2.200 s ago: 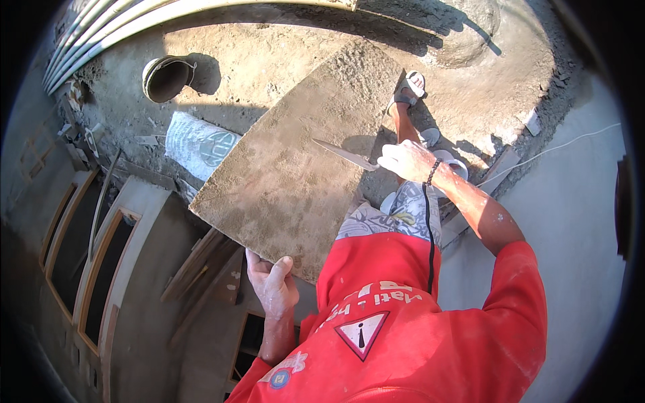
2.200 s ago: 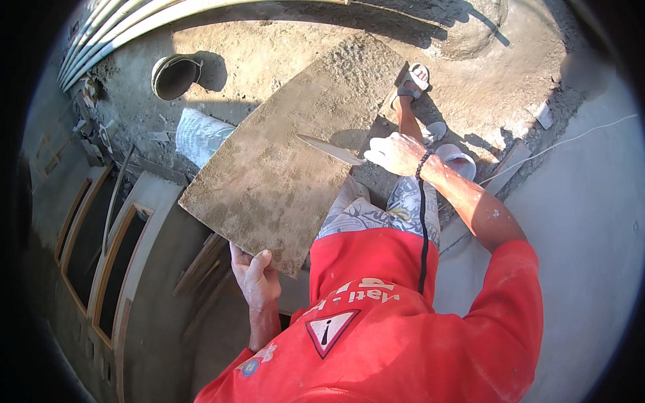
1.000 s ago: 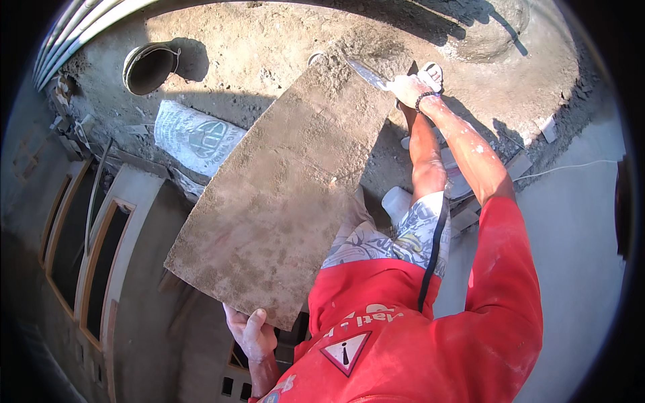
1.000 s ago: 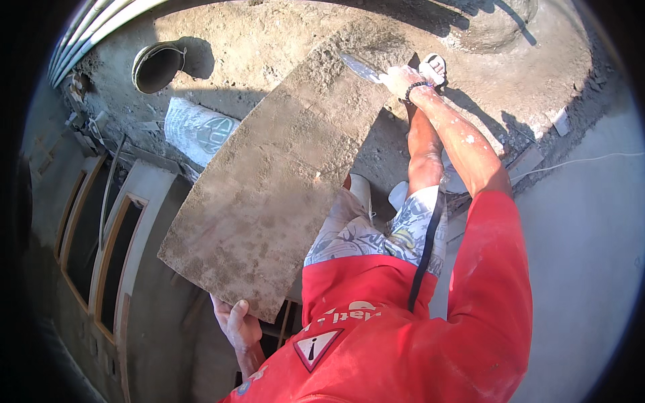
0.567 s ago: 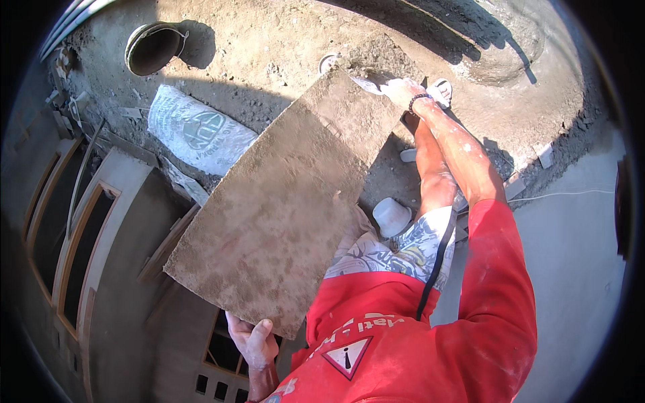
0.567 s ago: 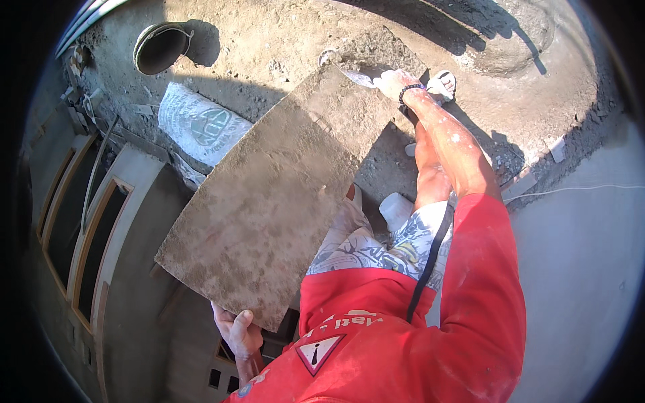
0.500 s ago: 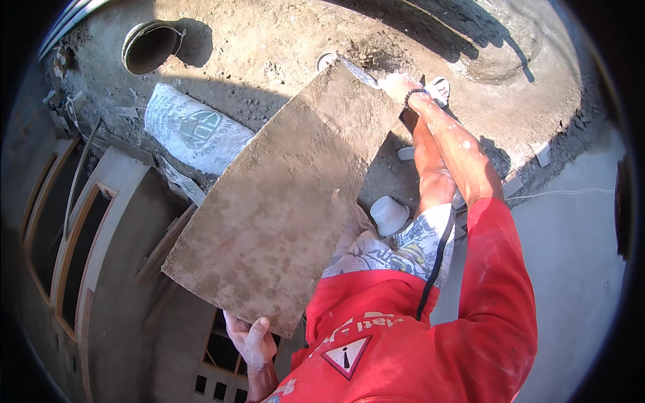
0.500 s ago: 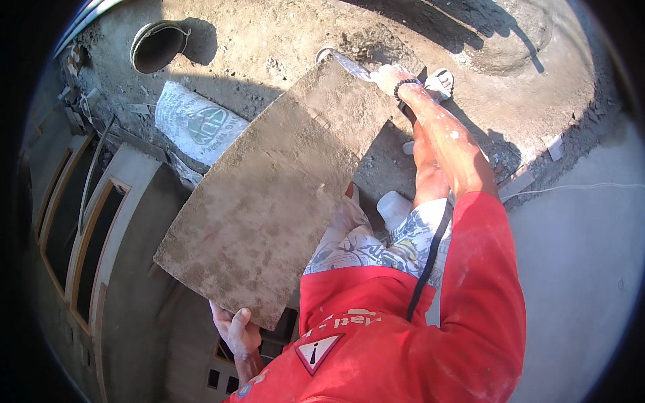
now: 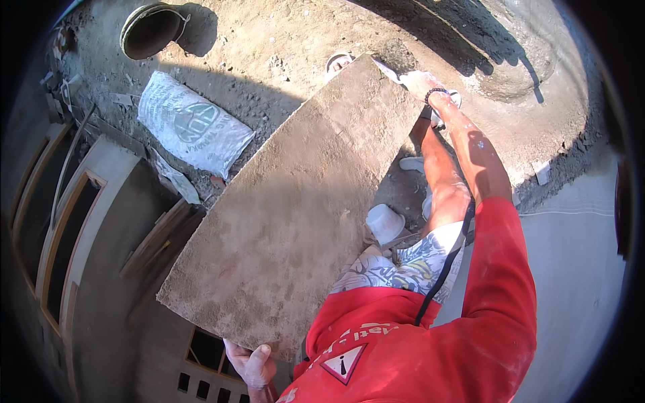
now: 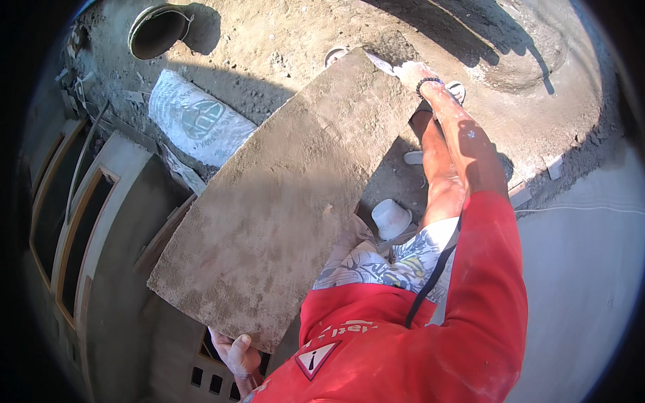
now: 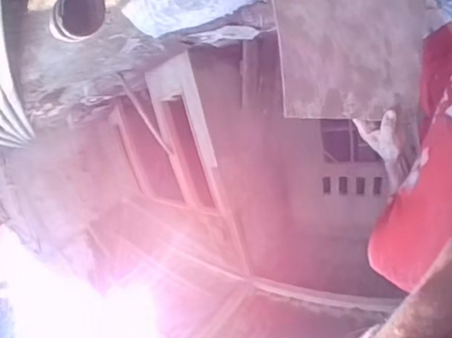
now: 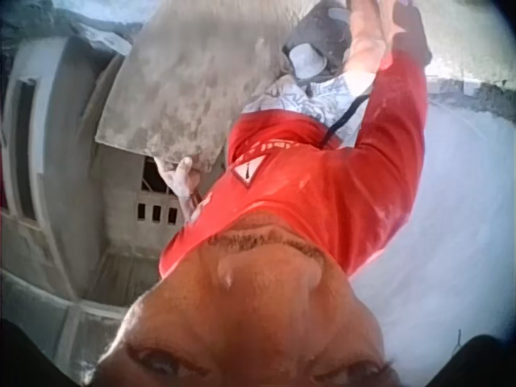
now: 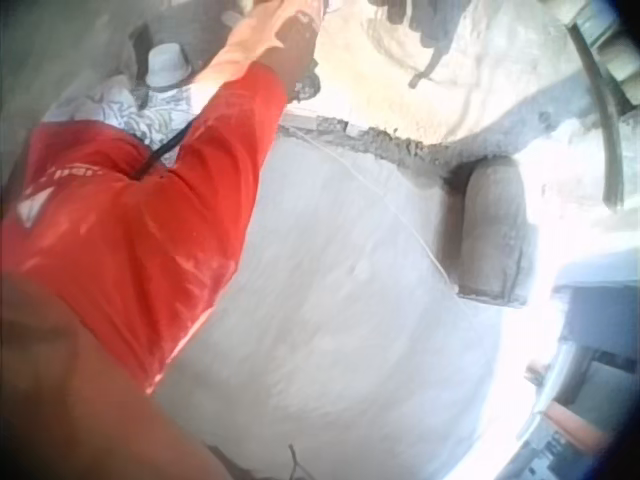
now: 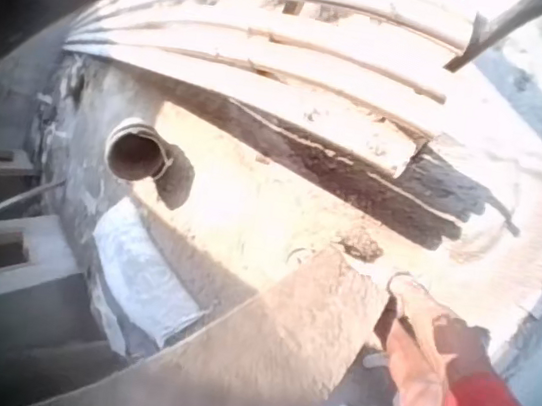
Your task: The person applies mortar to the back of a tile using a trowel and positions it onto a surface.
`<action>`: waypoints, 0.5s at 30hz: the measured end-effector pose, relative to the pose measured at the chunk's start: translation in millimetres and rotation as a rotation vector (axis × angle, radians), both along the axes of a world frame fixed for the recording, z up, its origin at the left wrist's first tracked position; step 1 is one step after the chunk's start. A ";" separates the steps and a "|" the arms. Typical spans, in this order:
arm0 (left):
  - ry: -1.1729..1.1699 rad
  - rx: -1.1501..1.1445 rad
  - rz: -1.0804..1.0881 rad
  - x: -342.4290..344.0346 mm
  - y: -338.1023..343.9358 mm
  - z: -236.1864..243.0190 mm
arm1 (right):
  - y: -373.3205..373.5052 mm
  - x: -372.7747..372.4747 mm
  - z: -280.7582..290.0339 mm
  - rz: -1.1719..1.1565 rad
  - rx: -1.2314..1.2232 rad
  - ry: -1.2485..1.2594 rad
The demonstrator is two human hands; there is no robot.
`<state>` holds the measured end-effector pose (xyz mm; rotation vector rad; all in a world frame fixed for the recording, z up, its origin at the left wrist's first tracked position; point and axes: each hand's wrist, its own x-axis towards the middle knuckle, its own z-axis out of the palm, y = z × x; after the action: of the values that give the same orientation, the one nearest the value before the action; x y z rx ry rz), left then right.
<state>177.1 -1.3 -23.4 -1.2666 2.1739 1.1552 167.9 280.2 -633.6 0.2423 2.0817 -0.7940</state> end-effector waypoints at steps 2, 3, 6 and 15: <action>0.002 -0.024 0.051 -2.2 5.0 -1.9 | 9.3 -11.1 -35.1 -0.054 0.106 -0.129; 0.001 -0.043 0.056 -1.9 2.9 -0.4 | 12.6 -17.2 -33.2 -0.094 0.158 -0.208; -0.017 -0.046 0.007 -4.2 -5.9 -0.4 | -4.0 -8.9 -21.6 0.026 0.078 0.044; -0.030 -0.093 0.006 -13.8 -4.1 -5.5 | -24.6 21.5 68.6 0.331 -0.262 0.457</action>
<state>163.3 -5.4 -28.8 -1.3217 2.2261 1.0412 189.4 255.6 -564.9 -0.4570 2.3166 -0.9668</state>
